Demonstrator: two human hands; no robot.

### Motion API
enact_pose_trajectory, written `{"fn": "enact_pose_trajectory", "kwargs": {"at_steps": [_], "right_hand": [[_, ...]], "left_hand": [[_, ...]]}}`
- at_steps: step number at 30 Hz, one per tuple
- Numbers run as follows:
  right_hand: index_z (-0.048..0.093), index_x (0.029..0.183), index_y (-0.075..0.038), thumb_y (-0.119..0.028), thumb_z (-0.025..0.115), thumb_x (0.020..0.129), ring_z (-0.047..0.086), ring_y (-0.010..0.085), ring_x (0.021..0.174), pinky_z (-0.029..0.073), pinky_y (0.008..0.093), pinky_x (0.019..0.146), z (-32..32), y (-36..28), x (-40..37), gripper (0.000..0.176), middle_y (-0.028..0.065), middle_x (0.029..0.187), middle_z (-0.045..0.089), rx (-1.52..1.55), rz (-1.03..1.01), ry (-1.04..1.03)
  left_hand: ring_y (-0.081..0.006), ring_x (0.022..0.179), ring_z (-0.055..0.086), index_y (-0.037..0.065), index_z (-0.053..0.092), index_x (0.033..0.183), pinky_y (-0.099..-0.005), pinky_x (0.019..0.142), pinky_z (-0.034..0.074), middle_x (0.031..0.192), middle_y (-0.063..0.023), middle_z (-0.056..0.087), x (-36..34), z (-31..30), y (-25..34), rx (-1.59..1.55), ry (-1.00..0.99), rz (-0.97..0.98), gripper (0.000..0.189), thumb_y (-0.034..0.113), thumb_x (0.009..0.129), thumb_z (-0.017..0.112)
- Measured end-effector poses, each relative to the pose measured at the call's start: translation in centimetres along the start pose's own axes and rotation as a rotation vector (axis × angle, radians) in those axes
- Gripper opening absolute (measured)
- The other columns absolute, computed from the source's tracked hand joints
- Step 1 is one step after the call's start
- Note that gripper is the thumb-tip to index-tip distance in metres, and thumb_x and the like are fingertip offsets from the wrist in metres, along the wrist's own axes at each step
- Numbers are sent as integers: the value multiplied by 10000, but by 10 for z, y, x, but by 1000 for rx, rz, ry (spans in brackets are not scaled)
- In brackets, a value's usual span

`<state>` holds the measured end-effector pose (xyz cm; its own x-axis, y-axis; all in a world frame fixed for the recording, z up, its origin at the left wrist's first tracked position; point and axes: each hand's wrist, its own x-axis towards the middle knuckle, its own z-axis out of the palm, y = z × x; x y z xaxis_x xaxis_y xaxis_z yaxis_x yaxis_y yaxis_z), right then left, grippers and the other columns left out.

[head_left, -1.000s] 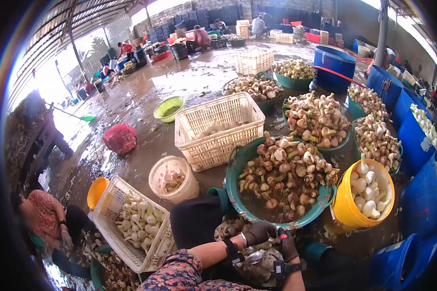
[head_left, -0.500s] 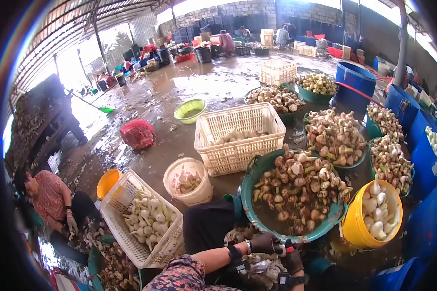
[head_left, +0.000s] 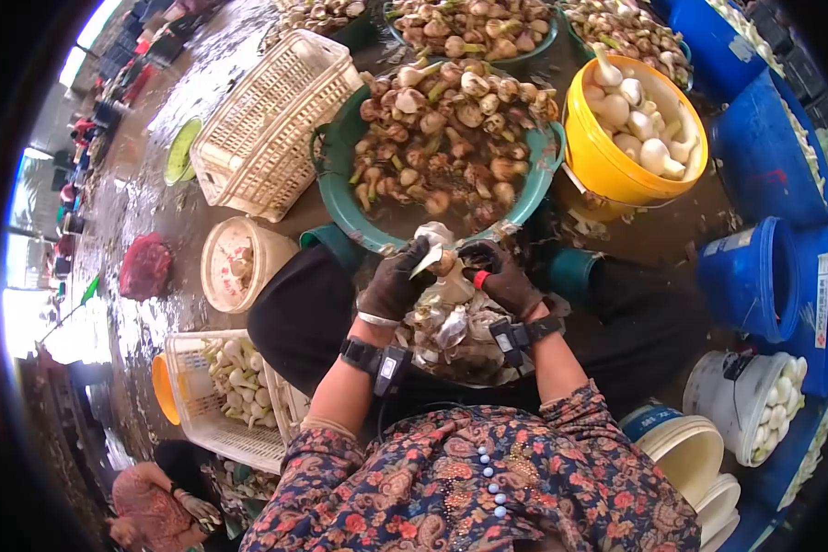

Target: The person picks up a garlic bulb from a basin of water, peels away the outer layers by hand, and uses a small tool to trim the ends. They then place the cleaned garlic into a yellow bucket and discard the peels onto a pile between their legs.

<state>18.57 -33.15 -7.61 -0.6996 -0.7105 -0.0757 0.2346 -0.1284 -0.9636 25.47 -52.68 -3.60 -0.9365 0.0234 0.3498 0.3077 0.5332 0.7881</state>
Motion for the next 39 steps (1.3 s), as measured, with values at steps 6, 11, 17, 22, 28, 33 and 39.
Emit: {"fn": "enact_pose_trajectory", "kwargs": {"at_steps": [6, 11, 17, 22, 28, 33, 39], "right_hand": [[492, 1190, -20, -11, 644, 751, 531, 180, 1045, 426, 311, 900, 24, 10, -2, 465, 107, 1148, 543, -254, -134, 172], [608, 1034, -28, -133, 607, 854, 568, 103, 819, 466, 250, 738, -6, 19, 6, 208, 40, 886, 641, -215, 110, 594], [610, 1012, -7, -163, 592, 874, 528, 70, 786, 447, 217, 695, 7, 7, 7, 209, -4, 876, 605, 125, 369, 589], [608, 1012, -29, -202, 605, 872, 506, 43, 724, 444, 198, 600, 12, 7, 12, 223, -27, 852, 589, 124, 282, 568], [613, 971, -23, -178, 603, 870, 505, 49, 698, 429, 204, 589, 1, 16, 15, 185, -19, 821, 592, 69, 252, 571], [612, 936, -1, -198, 616, 857, 515, 73, 702, 438, 247, 635, 0, 19, 13, 212, 7, 773, 598, -44, 267, 488], [616, 1040, 16, -303, 672, 818, 524, 86, 670, 435, 257, 587, 26, 33, 12, 393, 36, 768, 615, -193, 277, 171]], "left_hand": [[-256, 1013, 601, 13, 517, 1218, -311, 835, 478, 1113, -157, 609, -6, 4, -18, 63, 29, -198, 476, -5, 761, 649], [-290, 946, 622, 56, 605, 1116, -327, 784, 497, 1087, -161, 619, 2, -41, -59, -421, 44, -1000, 366, 129, 765, 678], [-312, 895, 618, 124, 681, 914, -382, 739, 492, 909, -149, 654, -35, -37, -104, 557, -266, -904, 315, 384, 738, 648], [-329, 921, 614, 72, 664, 962, -380, 780, 491, 999, -167, 639, -91, 16, -190, 649, -518, -1117, 304, 259, 728, 609], [-314, 1086, 541, 92, 569, 1174, -359, 929, 413, 1157, -170, 580, -136, 52, -225, 713, -787, -954, 626, 499, 701, 619], [-302, 878, 623, 60, 659, 964, -369, 805, 484, 938, -150, 659, -91, 28, -202, 630, -1203, -719, 498, 458, 667, 695], [-102, 550, 540, 9, 643, 824, -240, 537, 455, 673, -35, 623, 9, -36, -39, -135, -864, -925, 245, 173, 674, 747]]}}
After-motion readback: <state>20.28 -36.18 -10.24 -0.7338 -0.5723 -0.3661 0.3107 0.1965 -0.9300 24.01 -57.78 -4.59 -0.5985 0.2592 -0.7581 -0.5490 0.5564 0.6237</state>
